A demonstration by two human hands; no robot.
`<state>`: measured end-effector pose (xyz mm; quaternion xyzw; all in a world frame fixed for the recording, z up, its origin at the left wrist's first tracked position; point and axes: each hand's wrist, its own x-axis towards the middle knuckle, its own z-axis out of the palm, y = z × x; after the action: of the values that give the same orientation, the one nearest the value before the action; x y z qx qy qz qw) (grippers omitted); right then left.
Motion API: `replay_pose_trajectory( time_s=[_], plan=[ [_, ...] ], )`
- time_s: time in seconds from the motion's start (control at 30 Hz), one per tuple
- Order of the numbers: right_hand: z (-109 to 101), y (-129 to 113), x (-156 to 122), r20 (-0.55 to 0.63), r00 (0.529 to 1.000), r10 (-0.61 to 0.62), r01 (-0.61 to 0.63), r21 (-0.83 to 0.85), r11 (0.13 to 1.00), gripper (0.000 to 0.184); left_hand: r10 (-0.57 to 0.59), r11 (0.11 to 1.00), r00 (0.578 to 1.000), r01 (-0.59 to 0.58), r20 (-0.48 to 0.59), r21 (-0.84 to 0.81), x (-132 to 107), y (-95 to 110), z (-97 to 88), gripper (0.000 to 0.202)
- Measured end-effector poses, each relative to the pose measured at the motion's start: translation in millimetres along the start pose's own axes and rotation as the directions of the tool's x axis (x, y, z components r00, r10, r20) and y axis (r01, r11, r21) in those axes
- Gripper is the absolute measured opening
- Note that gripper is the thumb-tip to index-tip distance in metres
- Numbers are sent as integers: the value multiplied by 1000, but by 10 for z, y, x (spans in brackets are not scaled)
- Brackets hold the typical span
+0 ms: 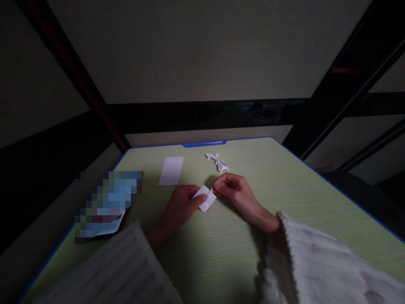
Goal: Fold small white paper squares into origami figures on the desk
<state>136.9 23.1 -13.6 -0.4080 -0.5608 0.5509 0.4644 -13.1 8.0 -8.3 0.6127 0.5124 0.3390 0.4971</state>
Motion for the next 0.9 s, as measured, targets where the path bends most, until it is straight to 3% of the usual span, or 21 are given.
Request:
replay_pose_trajectory(
  time_s=[0.3,0.4,0.6,0.9],
  plan=[
    [4,-22,-66,276,961,-26,113,-305,946,19,77,996,996,-79,52,39,2,-30,-9,21],
    [-1,-36,-84,328,945,5,91,-278,956,21,82,996,994,-84,73,22,-7,-45,-10,20],
    [19,-20,-72,331,944,7,10,-49,999,26,64,992,989,-48,135,-114,-5,-30,-19,18],
    [29,-40,-73,310,951,10,17,-86,996,23,51,994,990,-39,134,-98,19,-53,-48,18]
  ],
)
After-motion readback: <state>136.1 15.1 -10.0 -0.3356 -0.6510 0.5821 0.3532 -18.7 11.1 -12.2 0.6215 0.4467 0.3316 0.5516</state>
